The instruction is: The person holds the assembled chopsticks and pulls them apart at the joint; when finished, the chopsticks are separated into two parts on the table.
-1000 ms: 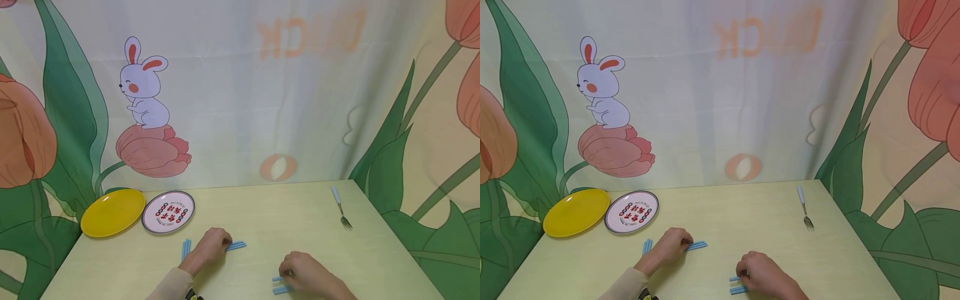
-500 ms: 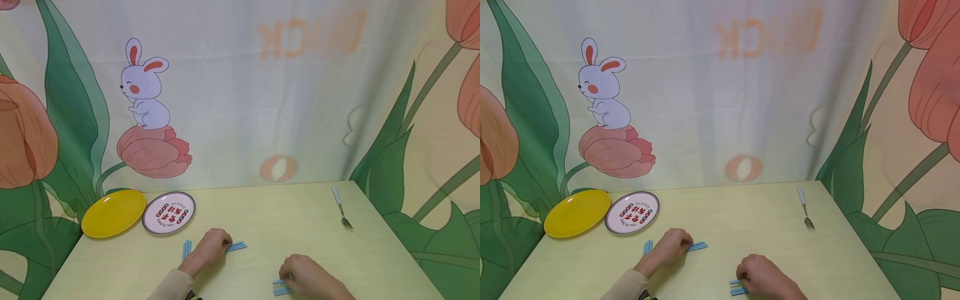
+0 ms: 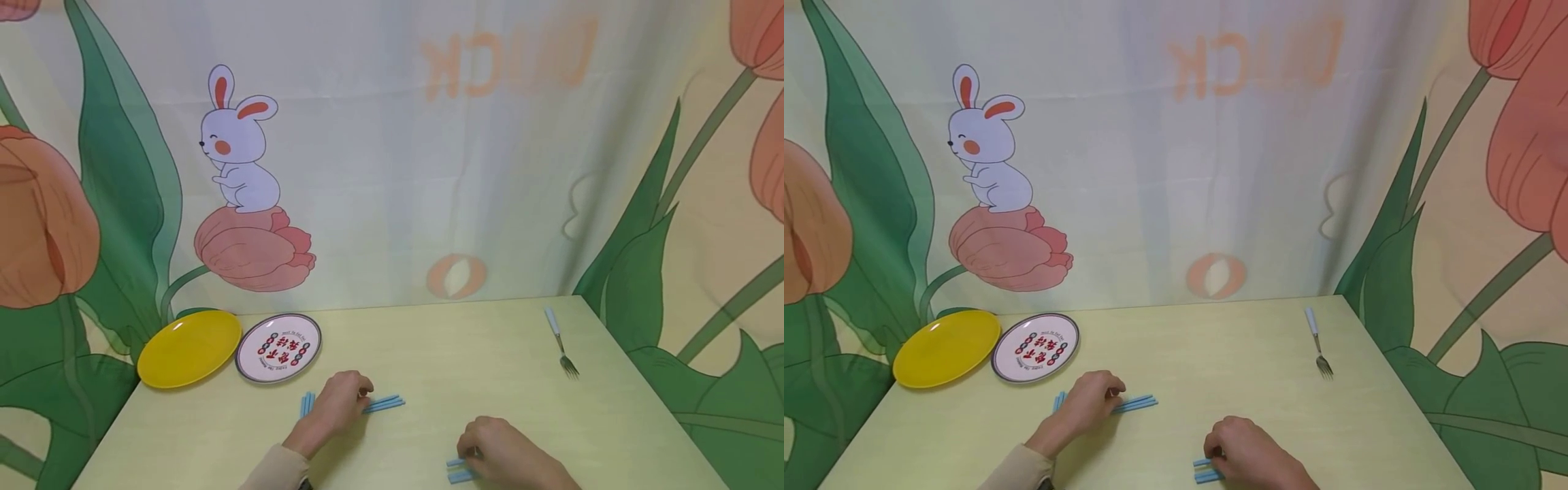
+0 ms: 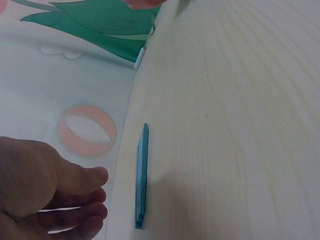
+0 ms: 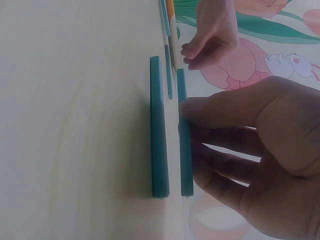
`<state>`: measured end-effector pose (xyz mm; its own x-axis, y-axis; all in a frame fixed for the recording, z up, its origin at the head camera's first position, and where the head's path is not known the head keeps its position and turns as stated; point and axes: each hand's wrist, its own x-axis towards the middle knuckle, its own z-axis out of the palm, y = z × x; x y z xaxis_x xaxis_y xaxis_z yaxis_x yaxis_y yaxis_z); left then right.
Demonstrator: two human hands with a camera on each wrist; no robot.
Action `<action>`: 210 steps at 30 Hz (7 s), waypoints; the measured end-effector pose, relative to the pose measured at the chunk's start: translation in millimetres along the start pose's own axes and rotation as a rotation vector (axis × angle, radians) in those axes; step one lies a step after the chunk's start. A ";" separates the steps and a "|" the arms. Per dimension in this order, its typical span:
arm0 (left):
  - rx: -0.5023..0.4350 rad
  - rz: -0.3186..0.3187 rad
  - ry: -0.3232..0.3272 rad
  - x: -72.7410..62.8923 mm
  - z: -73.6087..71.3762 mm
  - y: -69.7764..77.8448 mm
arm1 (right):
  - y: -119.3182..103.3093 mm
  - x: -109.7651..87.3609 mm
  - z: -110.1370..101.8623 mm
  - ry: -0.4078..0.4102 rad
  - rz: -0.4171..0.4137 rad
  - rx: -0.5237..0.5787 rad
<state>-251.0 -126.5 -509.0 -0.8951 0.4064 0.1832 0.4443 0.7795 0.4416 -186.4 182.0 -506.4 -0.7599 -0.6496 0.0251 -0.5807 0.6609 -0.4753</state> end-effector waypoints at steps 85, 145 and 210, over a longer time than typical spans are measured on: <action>0.087 -0.642 -0.138 -104.2 -9.6 -8.1 | -2.0 2.3 0.5 -0.073 0.052 0.021; 0.073 -0.600 -0.117 -104.8 -23.1 -8.8 | 0.0 4.9 0.5 -0.119 0.084 -0.013; 0.274 -0.118 0.135 -56.2 -25.1 38.6 | -24.4 27.0 -35.5 0.293 -0.111 -0.120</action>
<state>-184.4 -131.3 -480.2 -0.9296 0.2529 0.2680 0.3141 0.9241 0.2175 -203.0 161.6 -462.9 -0.7319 -0.5957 0.3309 -0.6814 0.6433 -0.3491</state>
